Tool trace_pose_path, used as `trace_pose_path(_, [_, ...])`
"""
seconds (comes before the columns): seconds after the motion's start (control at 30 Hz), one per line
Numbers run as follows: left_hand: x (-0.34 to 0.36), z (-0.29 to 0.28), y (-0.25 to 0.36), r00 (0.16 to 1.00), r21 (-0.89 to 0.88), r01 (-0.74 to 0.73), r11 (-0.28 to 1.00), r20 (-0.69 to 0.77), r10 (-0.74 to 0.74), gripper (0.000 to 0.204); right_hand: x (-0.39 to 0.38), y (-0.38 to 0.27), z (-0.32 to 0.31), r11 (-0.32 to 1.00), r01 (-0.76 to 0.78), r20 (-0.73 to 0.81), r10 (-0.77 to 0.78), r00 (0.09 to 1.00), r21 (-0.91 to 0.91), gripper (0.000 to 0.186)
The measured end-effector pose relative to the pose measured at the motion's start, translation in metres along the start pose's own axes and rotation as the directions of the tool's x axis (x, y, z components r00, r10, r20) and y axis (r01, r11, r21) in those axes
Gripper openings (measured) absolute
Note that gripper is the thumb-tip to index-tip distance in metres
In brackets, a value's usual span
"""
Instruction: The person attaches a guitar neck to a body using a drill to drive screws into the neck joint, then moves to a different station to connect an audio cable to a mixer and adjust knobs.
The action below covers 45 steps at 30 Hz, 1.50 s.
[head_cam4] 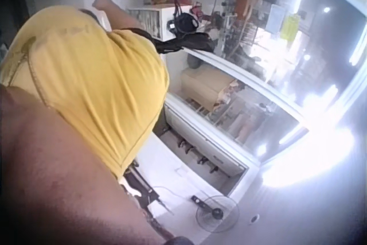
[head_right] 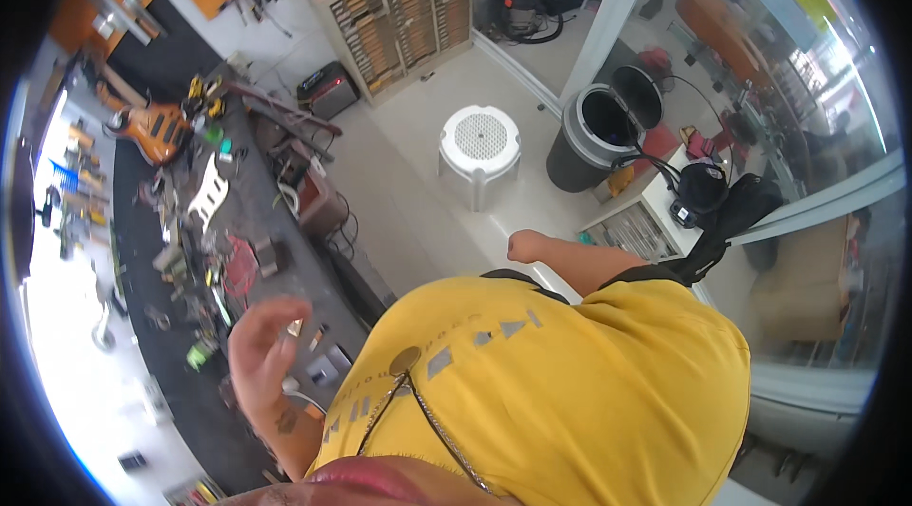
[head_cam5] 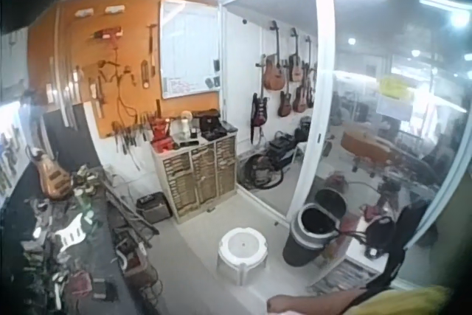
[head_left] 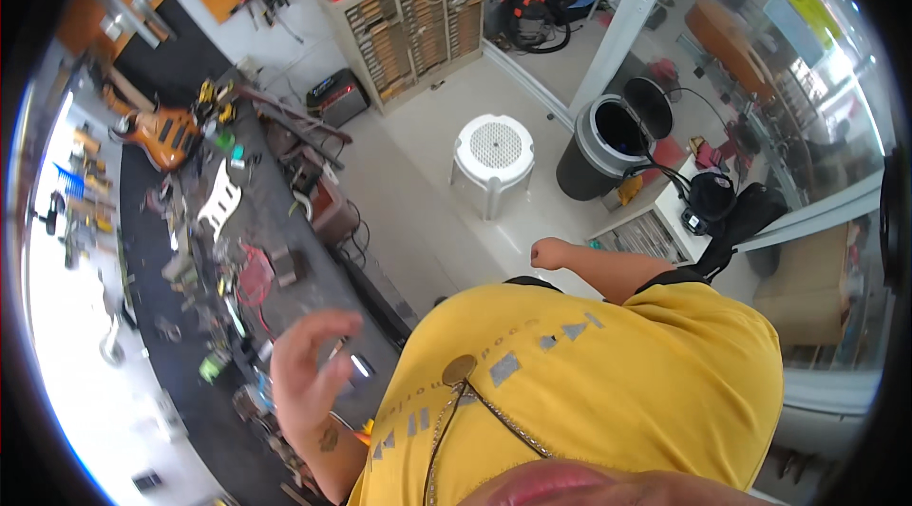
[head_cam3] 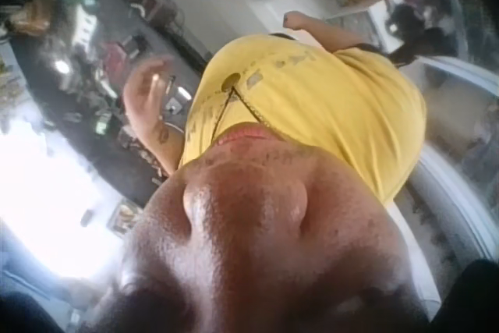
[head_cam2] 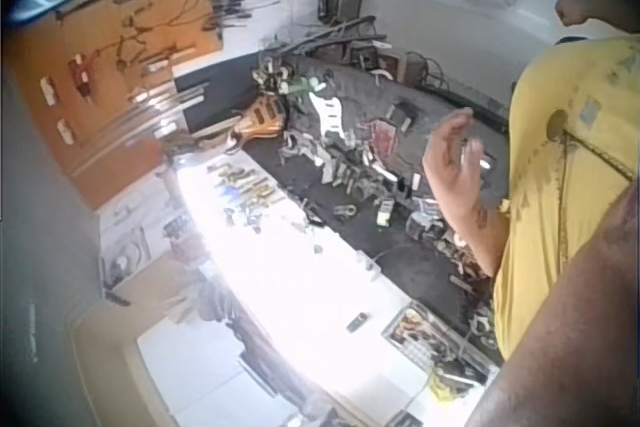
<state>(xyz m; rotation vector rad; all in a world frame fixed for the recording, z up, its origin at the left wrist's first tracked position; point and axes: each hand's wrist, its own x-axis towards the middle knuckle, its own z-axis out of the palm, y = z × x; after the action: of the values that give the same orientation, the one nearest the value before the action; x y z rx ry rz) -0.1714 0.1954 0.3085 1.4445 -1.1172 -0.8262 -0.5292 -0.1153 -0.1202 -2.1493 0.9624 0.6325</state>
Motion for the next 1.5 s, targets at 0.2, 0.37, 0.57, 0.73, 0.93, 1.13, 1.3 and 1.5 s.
trace_pose_path(0.2, [0.152, -0.045, -0.124, 0.970, 0.317, 0.219, 0.923, 0.029, -0.240, 0.027, 0.069, -0.049, -0.079, 0.968, -0.014, -0.222, 0.072, 0.972, 0.251, 0.031])
trace_pose_path(0.37, [0.271, -0.045, -0.166, 0.909, 0.439, 0.060, 0.897, 0.347, -0.230, 0.030, 0.133, -0.045, -0.109, 0.984, -0.035, -0.079, 0.049, 0.996, 0.173, 0.030])
trace_pose_path(0.57, [0.379, -0.080, -0.236, 0.865, -0.054, 0.430, 0.901, 0.312, -0.394, 0.032, 0.268, -0.068, -0.194, 0.947, 0.007, -0.202, 0.061, 0.977, 0.321, 0.033])
trace_pose_path(0.73, [0.490, -0.116, -0.257, 0.969, 0.465, 0.173, 0.868, 0.076, -0.234, 0.039, 0.347, -0.137, -0.342, 0.939, 0.175, -0.391, -0.049, 0.919, 0.295, 0.032])
trace_pose_path(0.93, [0.629, -0.148, -0.330, 0.890, 0.248, 0.294, 0.923, 0.280, -0.359, 0.042, 0.436, -0.149, -0.450, 0.886, 0.241, -0.506, -0.009, 0.863, 0.396, 0.029])
trace_pose_path(1.13, [0.812, -0.137, -0.332, 0.750, 0.442, 0.249, 0.862, 0.474, -0.460, 0.041, 0.484, -0.120, -0.465, 0.849, 0.003, -0.377, 0.232, 0.897, 0.529, 0.030])
trace_pose_path(1.3, [0.935, -0.098, -0.340, 0.674, 0.370, 0.171, 0.913, 0.632, -0.382, 0.039, 0.471, -0.109, -0.513, 0.804, -0.001, -0.425, 0.316, 0.849, 0.595, 0.029])
trace_pose_path(1.5, [1.047, 0.019, -0.356, 0.556, 0.324, -0.064, 0.944, 0.797, -0.236, 0.039, 0.464, -0.055, -0.536, 0.654, -0.073, -0.365, 0.507, 0.781, 0.753, 0.030])
